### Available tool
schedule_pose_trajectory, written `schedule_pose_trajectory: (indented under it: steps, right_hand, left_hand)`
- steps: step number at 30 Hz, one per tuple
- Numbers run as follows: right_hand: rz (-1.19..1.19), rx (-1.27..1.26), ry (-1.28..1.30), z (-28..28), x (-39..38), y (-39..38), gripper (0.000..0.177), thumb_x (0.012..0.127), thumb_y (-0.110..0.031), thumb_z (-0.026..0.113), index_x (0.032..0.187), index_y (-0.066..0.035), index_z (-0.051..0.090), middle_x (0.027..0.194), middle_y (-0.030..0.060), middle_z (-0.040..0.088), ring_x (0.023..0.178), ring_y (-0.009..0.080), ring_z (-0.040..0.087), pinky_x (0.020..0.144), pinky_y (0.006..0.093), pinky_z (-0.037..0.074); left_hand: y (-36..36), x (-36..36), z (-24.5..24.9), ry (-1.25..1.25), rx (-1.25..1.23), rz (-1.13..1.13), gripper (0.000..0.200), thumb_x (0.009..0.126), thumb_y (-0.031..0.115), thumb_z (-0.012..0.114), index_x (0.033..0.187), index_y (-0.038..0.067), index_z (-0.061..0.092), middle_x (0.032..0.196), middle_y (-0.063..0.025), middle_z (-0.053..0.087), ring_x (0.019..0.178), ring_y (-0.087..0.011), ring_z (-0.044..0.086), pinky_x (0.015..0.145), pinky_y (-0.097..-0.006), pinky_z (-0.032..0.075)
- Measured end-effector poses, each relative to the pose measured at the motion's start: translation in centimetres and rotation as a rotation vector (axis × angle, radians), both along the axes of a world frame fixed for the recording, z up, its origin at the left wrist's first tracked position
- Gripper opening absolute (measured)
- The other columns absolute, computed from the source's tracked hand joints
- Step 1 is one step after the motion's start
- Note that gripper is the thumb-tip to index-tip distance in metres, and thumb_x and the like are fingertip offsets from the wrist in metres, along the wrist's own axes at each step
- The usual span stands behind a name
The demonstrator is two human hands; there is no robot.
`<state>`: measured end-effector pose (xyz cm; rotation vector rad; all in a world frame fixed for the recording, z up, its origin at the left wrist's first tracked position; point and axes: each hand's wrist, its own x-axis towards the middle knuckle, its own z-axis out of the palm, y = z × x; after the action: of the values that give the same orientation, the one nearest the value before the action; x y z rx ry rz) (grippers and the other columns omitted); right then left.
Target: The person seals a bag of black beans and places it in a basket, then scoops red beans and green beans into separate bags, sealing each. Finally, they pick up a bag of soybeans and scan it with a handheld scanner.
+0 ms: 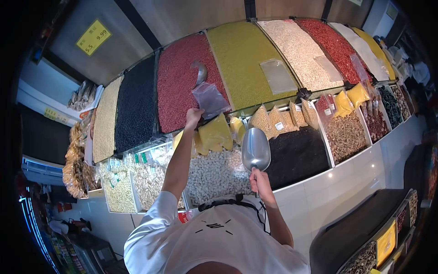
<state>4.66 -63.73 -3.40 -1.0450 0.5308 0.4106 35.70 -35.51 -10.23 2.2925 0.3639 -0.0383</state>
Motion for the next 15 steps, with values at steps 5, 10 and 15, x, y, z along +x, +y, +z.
schedule_pose_trajectory:
  steps: [5, 10, 15]
  right_hand:
    - [-0.035, -0.07, -0.015, 1.0, 0.5, -0.6, 0.029, 0.088, -0.024, 0.06, 0.067, -0.008, 0.049, 0.051, -0.0069, 0.036, 0.038, 0.0015, 0.027, 0.035, 0.0209, 0.018]
    - [0.132, -0.074, -0.217, 2.4, 4.7, -0.6, 0.018, 0.087, -0.015, 0.062, 0.073, -0.006, 0.054, 0.051, -0.0047, 0.044, 0.038, 0.0021, 0.036, 0.037, 0.0197, 0.026]
    - [0.153, 0.062, -0.388, 5.3, 9.2, 3.3, 0.015, 0.084, -0.01, 0.064, 0.096, -0.003, 0.06, 0.059, -0.0065, 0.042, 0.042, 0.0021, 0.032, 0.039, 0.0204, 0.022]
  left_hand:
    - [0.1, -3.1, 6.8, -0.402, -0.201, -0.164, 0.007, 0.08, 0.006, 0.06, 0.079, -0.001, 0.058, 0.089, -0.01, 0.057, 0.069, -0.0179, 0.056, 0.067, -0.0284, 0.045]
    - [4.0, -13.0, 16.0, -0.377, -0.434, -0.33, 0.007, 0.085, -0.002, 0.05, 0.087, 0.004, 0.048, 0.091, -0.0018, 0.055, 0.077, -0.004, 0.047, 0.071, -0.0208, 0.04]
    - [9.5, -20.9, 16.9, -0.218, -0.628, -0.328, 0.013, 0.081, -0.006, 0.046, 0.084, 0.006, 0.047, 0.078, 0.0023, 0.054, 0.075, -0.0045, 0.05, 0.069, -0.0192, 0.037]
